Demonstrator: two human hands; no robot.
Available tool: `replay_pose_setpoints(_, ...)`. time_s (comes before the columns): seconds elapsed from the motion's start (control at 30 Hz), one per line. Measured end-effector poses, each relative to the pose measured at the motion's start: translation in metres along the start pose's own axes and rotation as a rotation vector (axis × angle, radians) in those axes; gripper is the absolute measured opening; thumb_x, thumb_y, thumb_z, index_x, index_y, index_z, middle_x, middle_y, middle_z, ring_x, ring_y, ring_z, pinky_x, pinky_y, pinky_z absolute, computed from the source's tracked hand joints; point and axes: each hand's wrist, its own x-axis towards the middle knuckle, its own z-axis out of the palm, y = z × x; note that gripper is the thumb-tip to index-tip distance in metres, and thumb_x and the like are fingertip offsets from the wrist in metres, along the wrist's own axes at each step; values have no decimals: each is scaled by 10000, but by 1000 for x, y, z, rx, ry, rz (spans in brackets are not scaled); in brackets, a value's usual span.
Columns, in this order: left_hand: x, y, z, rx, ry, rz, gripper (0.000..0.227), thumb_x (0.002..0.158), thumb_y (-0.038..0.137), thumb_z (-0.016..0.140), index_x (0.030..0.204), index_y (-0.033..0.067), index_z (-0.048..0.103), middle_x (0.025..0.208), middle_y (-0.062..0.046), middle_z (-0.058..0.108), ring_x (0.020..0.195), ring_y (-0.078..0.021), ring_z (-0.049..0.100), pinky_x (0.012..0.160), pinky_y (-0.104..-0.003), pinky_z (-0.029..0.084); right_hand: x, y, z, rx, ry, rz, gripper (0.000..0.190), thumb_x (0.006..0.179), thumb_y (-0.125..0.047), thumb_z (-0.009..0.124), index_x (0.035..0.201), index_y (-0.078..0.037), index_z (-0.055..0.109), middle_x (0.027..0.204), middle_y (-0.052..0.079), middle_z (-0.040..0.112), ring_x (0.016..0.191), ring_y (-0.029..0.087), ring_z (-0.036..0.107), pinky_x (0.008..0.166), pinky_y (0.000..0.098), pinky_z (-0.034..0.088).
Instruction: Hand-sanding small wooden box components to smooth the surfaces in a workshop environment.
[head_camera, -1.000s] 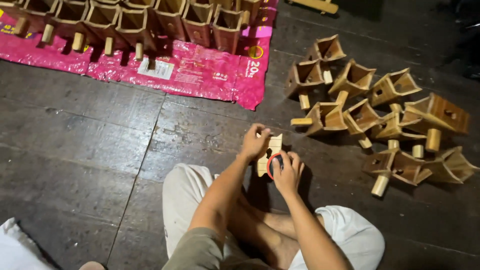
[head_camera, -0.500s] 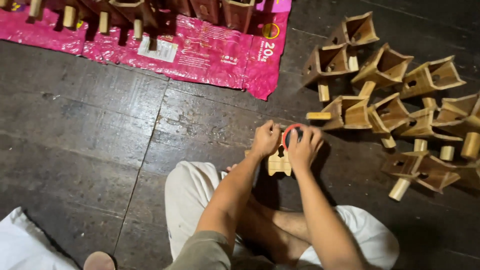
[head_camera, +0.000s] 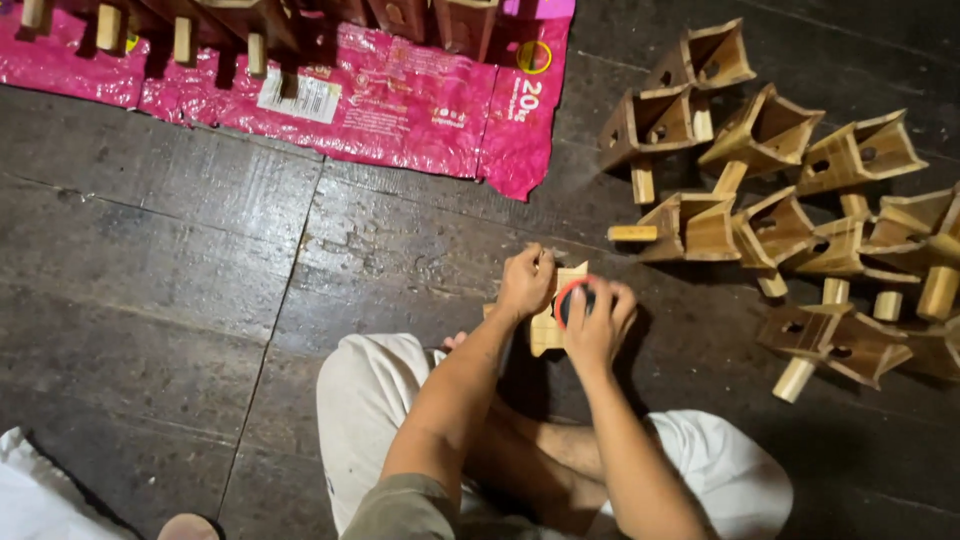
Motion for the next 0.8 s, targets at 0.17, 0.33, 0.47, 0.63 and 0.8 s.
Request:
replay_pose_setpoints(0.17,3,-5,2,4,2,27,323,963,333,517,781,66,514,727,-280,609,816,-511,645,717,-574,454,-35,8,-8,-18,-1,2,254,947,-329,737,1097,-131,683,1151,136,542,1130,369,591,999,490,454)
replay_pose_setpoints(0.33,-3,-3,-1,26,0,25,309,966,320,525,783,72,513,741,-275,617,833,-501,642,718,-563,459,26,7,33,-2,105,-16,274,941,-357,755,1118,-157,693,1133,110,545,1109,349,602,971,502,465)
replay_pose_setpoints(0.47,-3,-4,0,21,-29,5,313,971,330,514,780,81,521,740,-252,636,828,-477,661,729,-533,492,-35,0,-5,-21,53,40,252,961,-328,735,1120,-139,690,1141,141,537,1132,374,587,1034,504,444)
replay_pose_setpoints(0.63,4,-7,1,14,-38,34,304,973,330,515,797,83,526,762,-255,640,855,-478,660,735,-544,491,-7,4,11,-13,36,27,270,961,-342,727,1137,-141,694,1135,136,538,1126,363,601,1014,501,461)
replay_pose_setpoints(0.8,1,-6,-2,41,-58,13,323,984,340,489,813,69,536,780,-277,646,888,-505,652,766,-572,480,16,2,27,-12,144,18,273,970,-321,744,1124,-100,697,1131,171,544,1108,400,600,952,515,479)
